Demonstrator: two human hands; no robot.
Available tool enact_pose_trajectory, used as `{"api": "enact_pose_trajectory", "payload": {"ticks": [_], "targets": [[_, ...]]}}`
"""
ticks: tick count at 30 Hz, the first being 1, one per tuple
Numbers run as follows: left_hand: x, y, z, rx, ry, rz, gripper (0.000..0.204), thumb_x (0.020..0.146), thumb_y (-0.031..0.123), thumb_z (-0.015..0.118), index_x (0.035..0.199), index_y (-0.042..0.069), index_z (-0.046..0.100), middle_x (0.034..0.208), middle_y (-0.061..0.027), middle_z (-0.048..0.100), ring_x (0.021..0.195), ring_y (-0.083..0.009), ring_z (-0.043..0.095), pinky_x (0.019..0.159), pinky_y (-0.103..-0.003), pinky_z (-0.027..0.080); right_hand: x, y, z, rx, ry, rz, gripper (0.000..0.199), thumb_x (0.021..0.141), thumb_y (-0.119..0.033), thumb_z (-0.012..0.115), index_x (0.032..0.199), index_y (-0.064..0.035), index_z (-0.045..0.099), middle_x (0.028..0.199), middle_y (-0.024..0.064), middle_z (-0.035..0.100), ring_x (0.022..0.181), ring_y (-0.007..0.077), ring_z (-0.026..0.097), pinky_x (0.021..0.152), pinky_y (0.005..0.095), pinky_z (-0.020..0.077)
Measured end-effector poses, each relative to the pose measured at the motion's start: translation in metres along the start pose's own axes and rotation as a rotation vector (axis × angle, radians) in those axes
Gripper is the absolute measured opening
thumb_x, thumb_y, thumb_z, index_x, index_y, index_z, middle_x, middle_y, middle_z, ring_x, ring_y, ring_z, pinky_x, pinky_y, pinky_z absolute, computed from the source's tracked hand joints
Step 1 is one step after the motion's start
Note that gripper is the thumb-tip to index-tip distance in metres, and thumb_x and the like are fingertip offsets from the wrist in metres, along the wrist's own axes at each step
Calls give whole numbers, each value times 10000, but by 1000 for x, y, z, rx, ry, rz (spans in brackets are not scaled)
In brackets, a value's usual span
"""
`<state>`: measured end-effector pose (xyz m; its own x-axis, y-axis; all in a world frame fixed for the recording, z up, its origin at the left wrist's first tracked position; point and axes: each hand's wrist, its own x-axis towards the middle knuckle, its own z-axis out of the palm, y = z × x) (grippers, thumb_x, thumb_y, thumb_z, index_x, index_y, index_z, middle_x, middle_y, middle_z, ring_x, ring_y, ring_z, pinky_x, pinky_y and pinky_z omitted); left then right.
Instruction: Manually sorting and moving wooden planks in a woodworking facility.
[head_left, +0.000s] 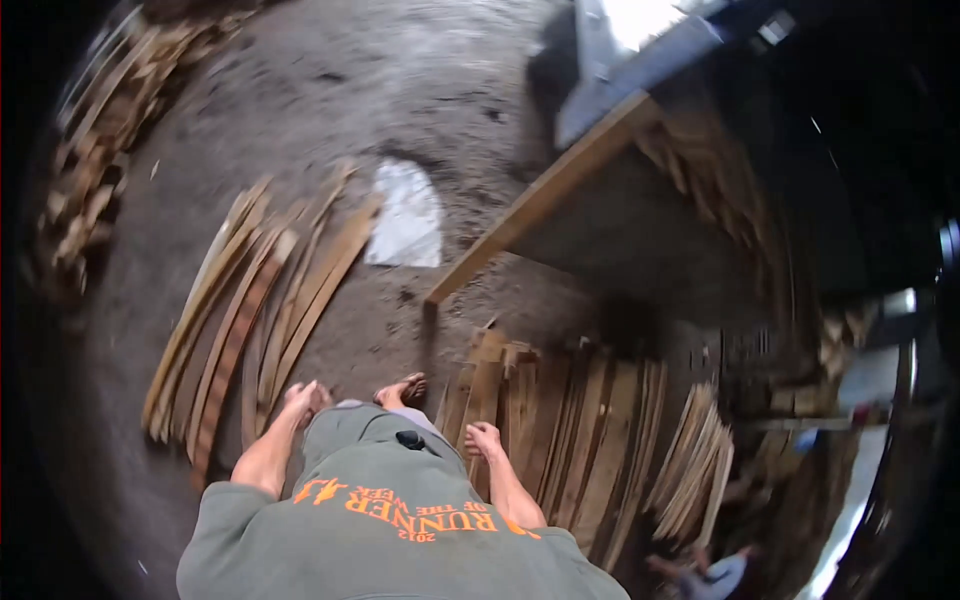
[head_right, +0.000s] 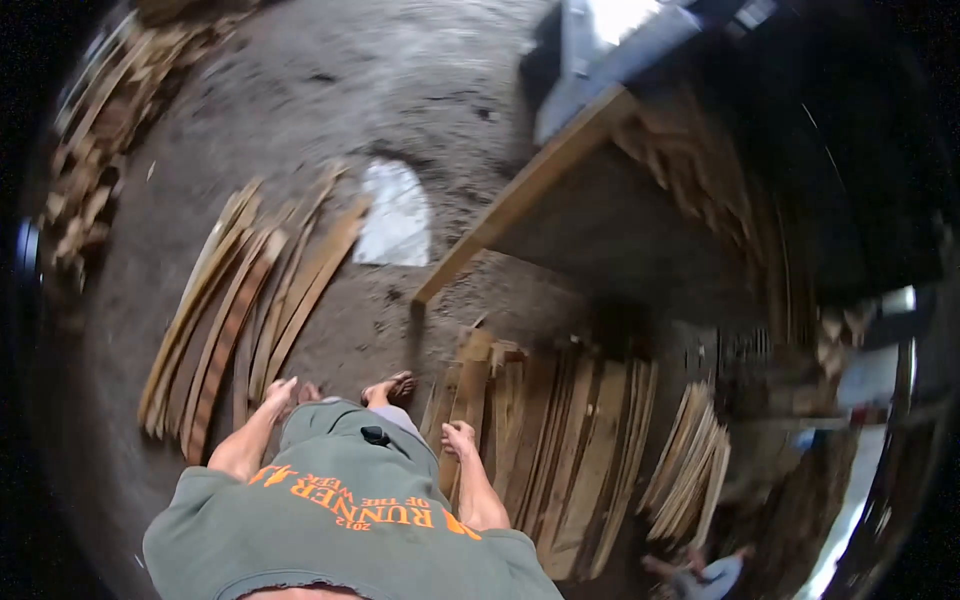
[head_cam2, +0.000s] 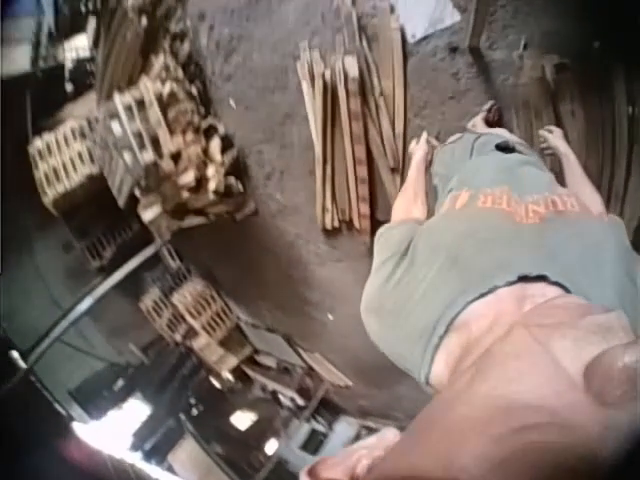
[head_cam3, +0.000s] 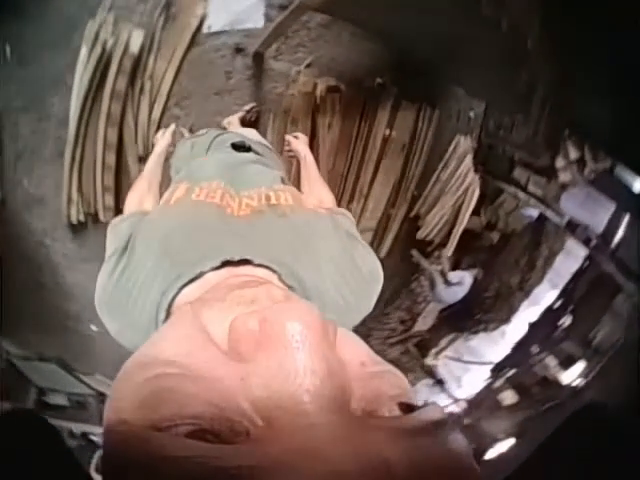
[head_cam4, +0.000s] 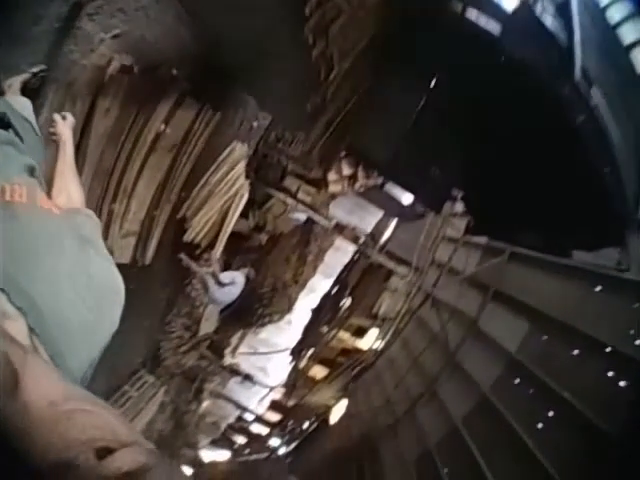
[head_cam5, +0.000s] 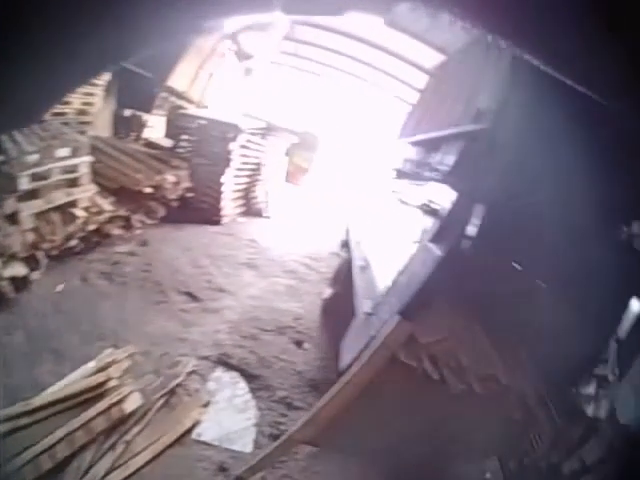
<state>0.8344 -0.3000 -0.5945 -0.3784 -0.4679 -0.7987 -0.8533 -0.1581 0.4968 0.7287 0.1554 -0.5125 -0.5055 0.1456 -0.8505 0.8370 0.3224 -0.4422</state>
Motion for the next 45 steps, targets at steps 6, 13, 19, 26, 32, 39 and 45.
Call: {"api": "enact_pose_trajectory", "payload": {"ticks": [6,13,19,26,32,39,45], "targets": [[39,88,40,-46,37,-87,495,854,378,675,1159,-7,612,1014,-144,663,930,-271,616,766,-379,499,17,40,-52,446,208,127,302,922,-192,618,1169,-47,525,845,111,639,674,240,671,518,404,585],[15,274,173,161,-160,478,578,836,410,704,1203,-25,607,1160,-186,646,1051,-254,614,885,-359,479,36,42,-58,646,182,85,294,919,-194,619,1168,-64,533,871,126,642,711,272,678,555,417,591],[-80,485,258,124,-305,1090,672,890,470,619,1318,-33,493,1259,-215,586,1120,-300,591,948,-380,467,36,-63,-107,601,94,-105,257,884,-210,680,1076,-97,550,811,82,624,654,178,641,493,311,556],[-218,746,299,-148,88,1834,590,964,382,548,1359,-37,420,1256,-240,533,1175,-332,527,1003,-424,423,-74,-406,-243,48,334,-1262,202,955,-200,555,1029,-13,573,770,4,517,695,104,478,618,261,422],[-257,870,327,-344,224,1893,650,919,400,583,1372,-22,387,1359,-247,433,1263,-404,396,1067,-466,301,-144,-619,-281,-244,882,-1455,474,960,-347,531,1248,31,537,1171,216,604,1062,317,603,883,402,490],[-243,927,357,-560,353,2060,644,897,301,631,1380,-40,377,1317,-259,468,1211,-419,445,1029,-483,345,-38,-753,-341,-866,1207,-1510,260,836,-108,563,1074,-51,650,1034,151,630,916,338,619,790,430,491],[-235,924,359,-473,420,2103,693,885,313,658,1390,-52,354,1318,-280,446,1202,-417,460,986,-498,391,-63,-780,-351,-801,695,-1066,578,951,-522,449,1284,-69,581,1309,180,559,1209,362,525,1010,449,411]]}}
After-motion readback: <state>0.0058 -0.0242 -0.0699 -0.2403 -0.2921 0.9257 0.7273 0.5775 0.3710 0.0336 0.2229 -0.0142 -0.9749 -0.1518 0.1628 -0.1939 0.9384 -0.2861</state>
